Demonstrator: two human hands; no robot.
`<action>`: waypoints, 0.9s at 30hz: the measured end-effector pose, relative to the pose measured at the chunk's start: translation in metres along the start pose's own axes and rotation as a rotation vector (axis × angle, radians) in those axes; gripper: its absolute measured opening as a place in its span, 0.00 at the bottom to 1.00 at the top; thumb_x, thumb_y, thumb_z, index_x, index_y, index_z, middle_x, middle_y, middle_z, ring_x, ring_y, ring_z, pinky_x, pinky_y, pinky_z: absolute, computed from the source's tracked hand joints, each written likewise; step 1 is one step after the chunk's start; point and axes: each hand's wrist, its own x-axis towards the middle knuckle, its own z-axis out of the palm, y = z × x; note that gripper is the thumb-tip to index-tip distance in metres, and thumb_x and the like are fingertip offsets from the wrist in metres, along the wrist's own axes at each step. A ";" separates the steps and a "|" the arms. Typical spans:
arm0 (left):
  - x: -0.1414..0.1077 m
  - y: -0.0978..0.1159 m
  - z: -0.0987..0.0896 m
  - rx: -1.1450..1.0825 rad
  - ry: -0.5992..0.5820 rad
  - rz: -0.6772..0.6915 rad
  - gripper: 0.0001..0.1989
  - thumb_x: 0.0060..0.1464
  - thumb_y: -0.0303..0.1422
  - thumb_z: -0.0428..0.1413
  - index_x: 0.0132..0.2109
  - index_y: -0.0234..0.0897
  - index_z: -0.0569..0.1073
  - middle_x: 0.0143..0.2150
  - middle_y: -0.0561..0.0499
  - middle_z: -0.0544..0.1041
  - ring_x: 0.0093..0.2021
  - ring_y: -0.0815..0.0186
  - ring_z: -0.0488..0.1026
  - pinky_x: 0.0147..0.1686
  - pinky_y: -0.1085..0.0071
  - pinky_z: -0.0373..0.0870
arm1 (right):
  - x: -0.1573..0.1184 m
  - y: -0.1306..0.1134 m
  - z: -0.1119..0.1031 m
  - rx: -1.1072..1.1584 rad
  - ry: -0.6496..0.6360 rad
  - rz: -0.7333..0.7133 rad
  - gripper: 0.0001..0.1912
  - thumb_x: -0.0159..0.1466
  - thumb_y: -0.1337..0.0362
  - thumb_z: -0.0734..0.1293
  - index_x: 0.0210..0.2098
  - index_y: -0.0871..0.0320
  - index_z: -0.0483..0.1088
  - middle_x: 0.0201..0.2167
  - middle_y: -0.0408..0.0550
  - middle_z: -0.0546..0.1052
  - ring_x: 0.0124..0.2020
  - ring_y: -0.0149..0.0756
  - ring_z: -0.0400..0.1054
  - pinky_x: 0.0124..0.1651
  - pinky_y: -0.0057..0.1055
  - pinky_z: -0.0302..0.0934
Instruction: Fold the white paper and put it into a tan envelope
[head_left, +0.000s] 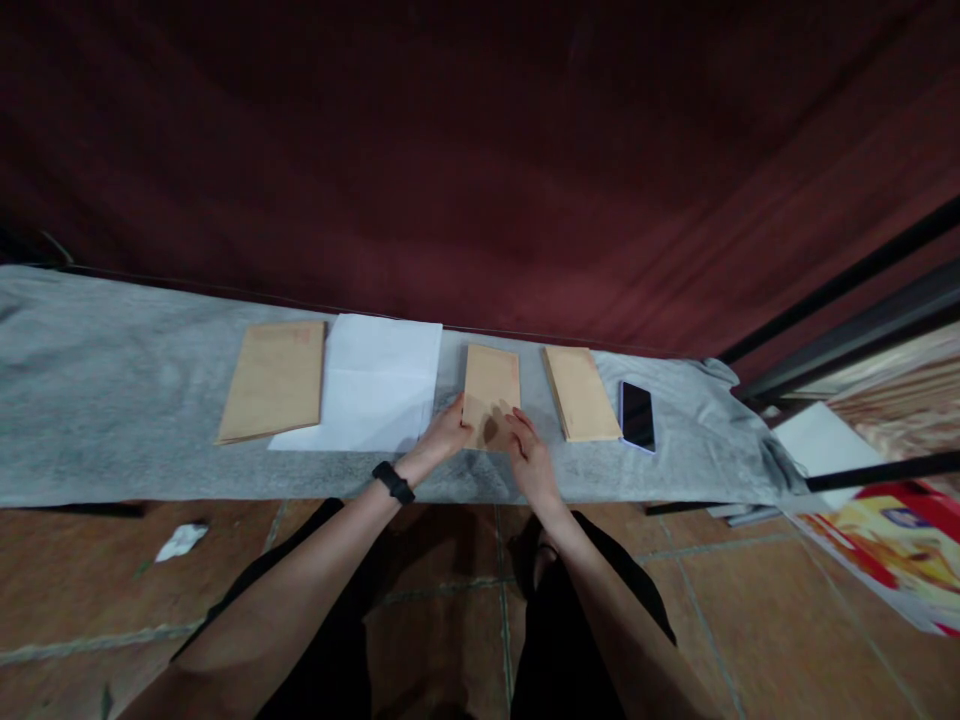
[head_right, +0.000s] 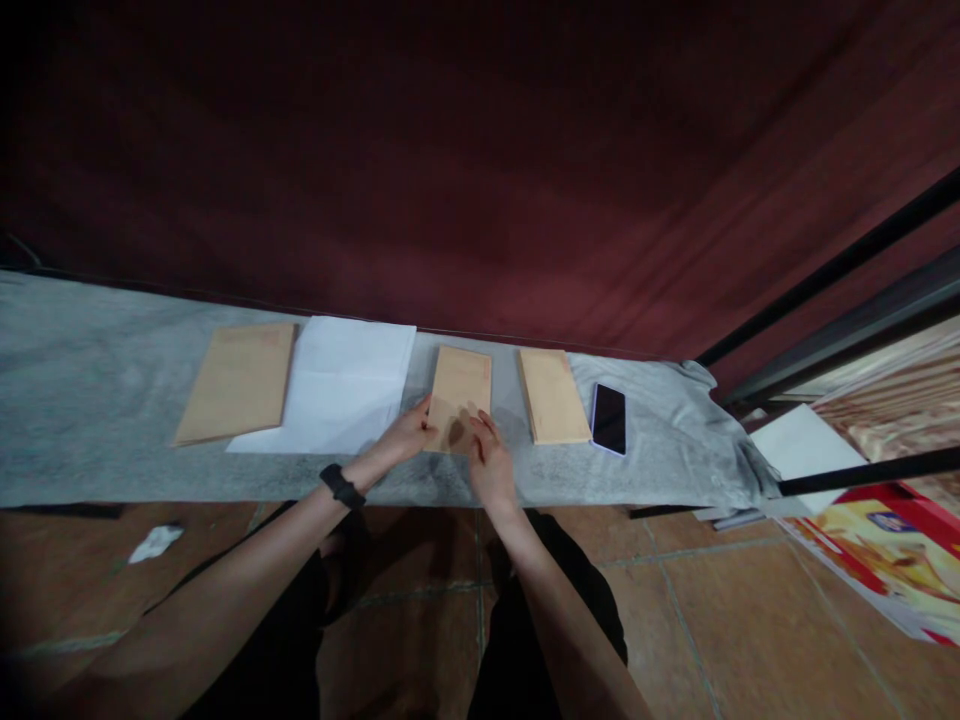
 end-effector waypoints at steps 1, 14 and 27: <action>-0.001 0.000 0.000 0.091 -0.007 0.015 0.30 0.45 0.20 0.55 0.58 0.35 0.72 0.40 0.47 0.81 0.44 0.56 0.78 0.47 0.62 0.74 | -0.003 -0.003 0.002 -0.099 -0.058 -0.041 0.25 0.71 0.63 0.53 0.64 0.56 0.66 0.68 0.54 0.66 0.69 0.41 0.59 0.68 0.45 0.57; -0.014 -0.001 0.033 0.943 -0.147 0.462 0.27 0.71 0.38 0.36 0.70 0.36 0.59 0.74 0.44 0.58 0.74 0.59 0.51 0.72 0.56 0.48 | -0.024 0.001 0.019 -0.625 -0.197 -0.227 0.28 0.74 0.59 0.56 0.68 0.70 0.60 0.69 0.63 0.62 0.71 0.48 0.54 0.72 0.48 0.48; 0.096 0.009 0.045 1.114 -0.073 0.260 0.30 0.70 0.41 0.34 0.73 0.38 0.55 0.76 0.47 0.52 0.76 0.57 0.45 0.72 0.51 0.41 | -0.018 -0.002 0.020 -0.554 -0.170 -0.152 0.31 0.74 0.55 0.56 0.71 0.66 0.55 0.72 0.56 0.58 0.72 0.45 0.53 0.72 0.44 0.46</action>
